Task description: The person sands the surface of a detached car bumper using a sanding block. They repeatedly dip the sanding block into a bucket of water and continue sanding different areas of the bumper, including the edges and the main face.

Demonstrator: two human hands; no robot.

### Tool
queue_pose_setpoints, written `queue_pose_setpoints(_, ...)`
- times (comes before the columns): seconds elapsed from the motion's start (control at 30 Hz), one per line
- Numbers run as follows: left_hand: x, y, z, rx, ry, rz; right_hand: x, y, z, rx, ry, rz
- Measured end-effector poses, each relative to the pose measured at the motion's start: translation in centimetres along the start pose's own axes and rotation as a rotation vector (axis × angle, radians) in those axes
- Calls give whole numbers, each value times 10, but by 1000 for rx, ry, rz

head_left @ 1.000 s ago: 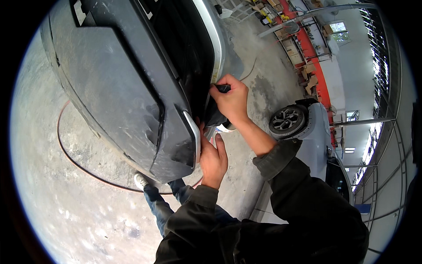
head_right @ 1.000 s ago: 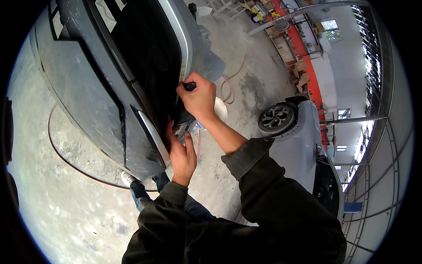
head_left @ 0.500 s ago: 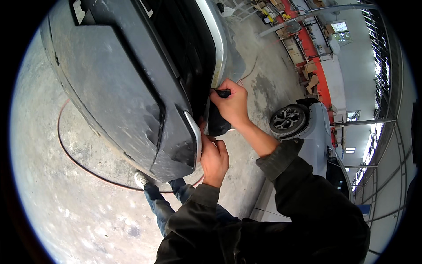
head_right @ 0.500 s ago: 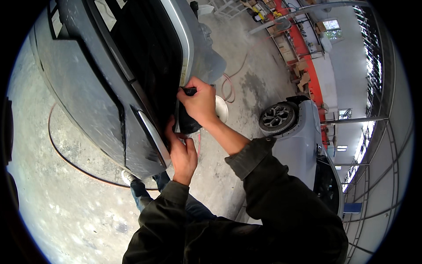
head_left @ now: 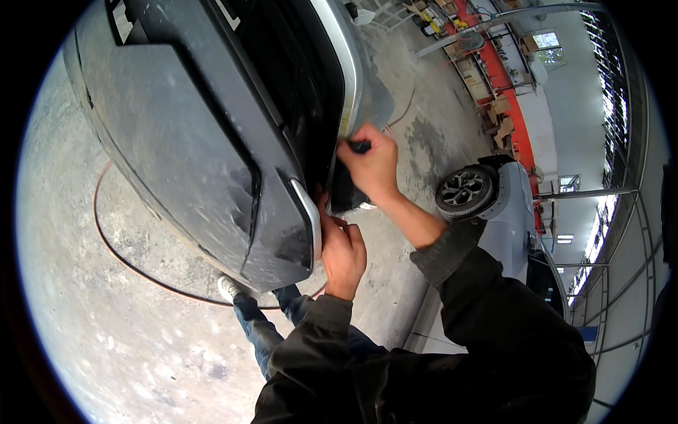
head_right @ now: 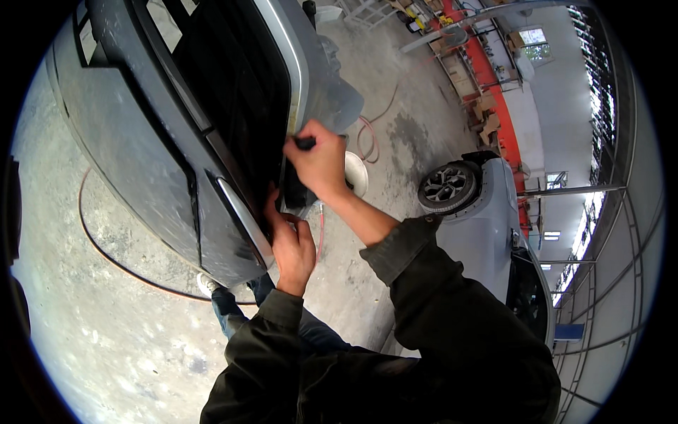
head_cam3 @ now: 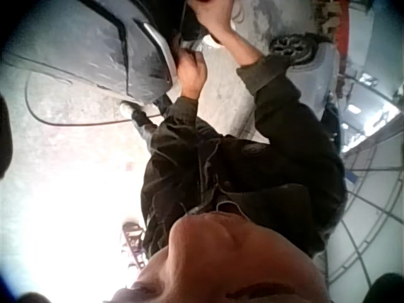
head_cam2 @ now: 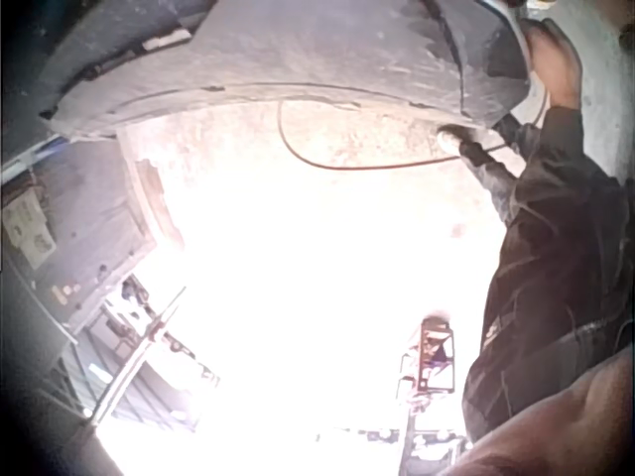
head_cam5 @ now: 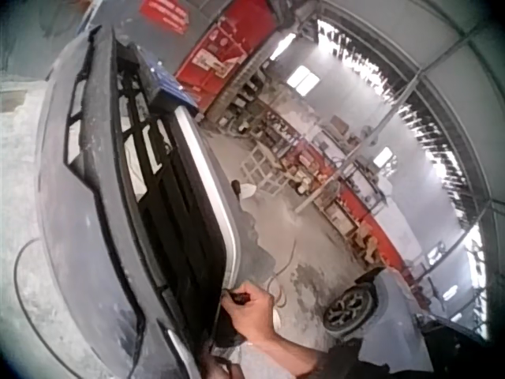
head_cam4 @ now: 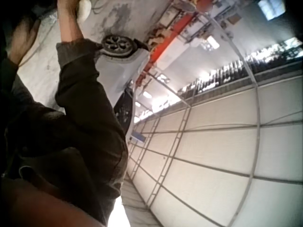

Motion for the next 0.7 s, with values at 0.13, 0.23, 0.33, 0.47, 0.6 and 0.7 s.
queue_pose_setpoints(0.13,-1,1,-1,26,8,6,24,-4,-4,15,-23,60)
queue_pose_setpoints(0.23,2,0,2,17,17,3,18,2,-3,53,38,23)
queue_pose_setpoints(0.33,-1,-3,-1,34,34,26,14,-2,-1,-72,-42,16)
queue_pose_setpoints(0.47,-2,-1,0,71,52,53,63,-16,-6,-23,48,8)
queue_pose_setpoints(0.6,-1,-3,-3,69,63,39,43,-4,1,-54,-33,-25)
queue_pose_setpoints(0.7,1,1,-1,28,59,30,58,-8,-7,-14,-64,-24)
Point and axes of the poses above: each hand's wrist, its own x-axis towards the middle knuckle, its own z-axis out of the palm, y = z × x, the point moved 5 cm from there along x, towards the middle knuckle, and after that the axes turned 4 degrees about x, right-handed, at the moved point
